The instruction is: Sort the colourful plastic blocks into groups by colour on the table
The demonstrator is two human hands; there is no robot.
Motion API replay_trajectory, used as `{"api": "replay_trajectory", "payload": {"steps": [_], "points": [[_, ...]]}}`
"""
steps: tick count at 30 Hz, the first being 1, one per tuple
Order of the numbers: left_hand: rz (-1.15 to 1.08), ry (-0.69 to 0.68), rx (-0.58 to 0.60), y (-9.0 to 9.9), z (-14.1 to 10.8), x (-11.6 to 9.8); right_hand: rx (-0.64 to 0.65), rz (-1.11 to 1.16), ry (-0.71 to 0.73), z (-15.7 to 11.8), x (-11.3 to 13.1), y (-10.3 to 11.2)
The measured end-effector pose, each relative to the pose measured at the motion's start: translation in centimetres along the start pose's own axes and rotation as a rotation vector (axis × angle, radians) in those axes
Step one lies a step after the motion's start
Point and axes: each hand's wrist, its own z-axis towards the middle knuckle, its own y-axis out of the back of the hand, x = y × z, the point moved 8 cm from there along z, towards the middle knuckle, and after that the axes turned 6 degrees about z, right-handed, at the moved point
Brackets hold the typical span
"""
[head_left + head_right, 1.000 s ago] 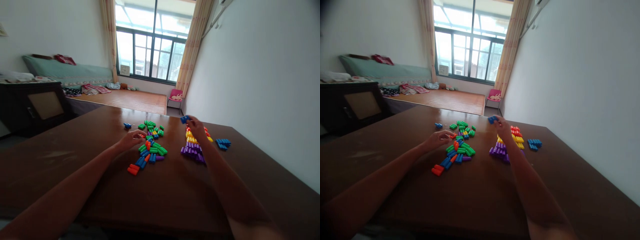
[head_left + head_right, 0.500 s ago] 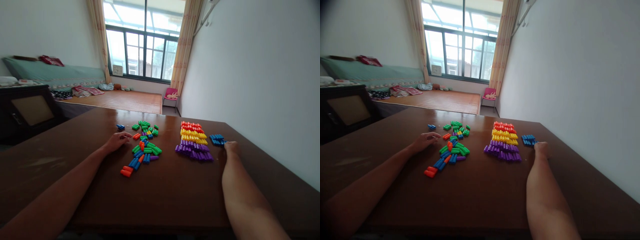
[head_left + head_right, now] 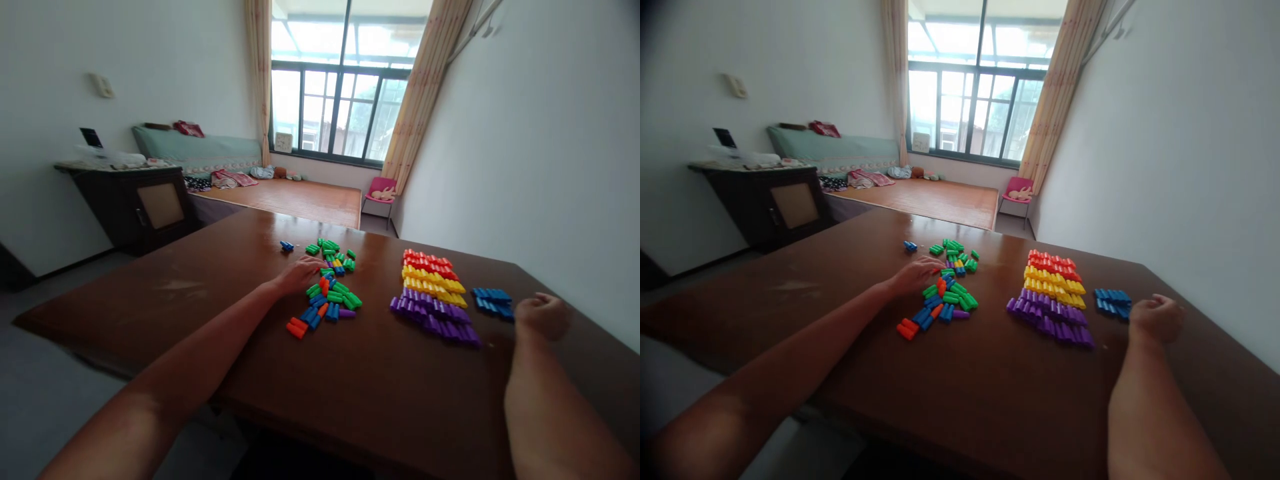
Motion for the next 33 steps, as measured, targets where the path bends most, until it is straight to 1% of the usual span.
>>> {"api": "replay_trajectory", "payload": {"steps": [2, 3, 5, 7, 9, 12, 14, 16, 18, 20, 21, 22, 24, 27, 31, 33], "points": [[0.078, -0.086, 0.074, -1.1, 0.5, -0.9, -0.223, -0.014, -0.164, -0.1, 0.6, 1.6], [0.106, -0.107, 0.12, -1.6, 0.6, -1.1, -0.281, -0.007, -0.193, -0.2, 1.5, 1.9], [0.138, -0.121, 0.197, -2.3, 0.6, -1.1, -0.262, 0.024, -0.102, 0.2, 4.4, 1.6], [0.152, -0.104, 0.235, -2.4, 0.4, -0.8, -0.256, 0.05, 0.0, 0.7, 7.4, 1.5], [0.163, -0.049, 0.227, -2.0, 0.2, -0.1, -0.251, 0.074, 0.093, 1.2, 10.4, 1.4], [0.109, 0.086, 0.155, -1.0, -0.1, 0.7, -0.235, 0.132, 0.194, 1.4, 15.3, 1.0], [0.001, 0.166, 0.101, -0.6, -0.1, 0.7, -0.134, 0.24, 0.249, 0.9, 19.4, 0.0], [-0.123, 0.215, 0.065, -0.4, 0.0, 0.2, 0.059, 0.391, 0.331, -0.8, 24.7, -1.5], [-0.237, 0.226, 0.062, -0.3, 0.3, -0.8, 0.265, 0.516, 0.471, -3.8, 30.6, -2.8], [-0.335, 0.23, 0.079, -0.1, 0.6, -1.8, 0.463, 0.598, 0.698, -8.0, 36.1, -3.3], [-0.376, 0.231, 0.096, 0.0, 0.7, -2.2, 0.547, 0.614, 0.814, -10.2, 38.3, -3.3], [-0.411, 0.233, 0.115, 0.1, 0.8, -2.6, 0.614, 0.618, 0.911, -12.1, 39.9, -3.3], [-0.453, 0.235, 0.158, 0.3, 0.8, -3.2, 0.682, 0.611, 1.03, -14.8, 41.6, -3.2], [-0.444, 0.231, 0.207, 0.5, 0.7, -3.8, 0.686, 0.624, 1.075, -16.7, 42.3, -3.0], [-0.437, 0.238, 0.241, 0.4, 0.7, -4.1, 0.699, 0.645, 1.073, -17.7, 42.8, -3.3], [-0.453, 0.252, 0.224, 0.4, 0.7, -3.8, 0.704, 0.665, 1.034, -16.8, 42.7, -3.7]]}}
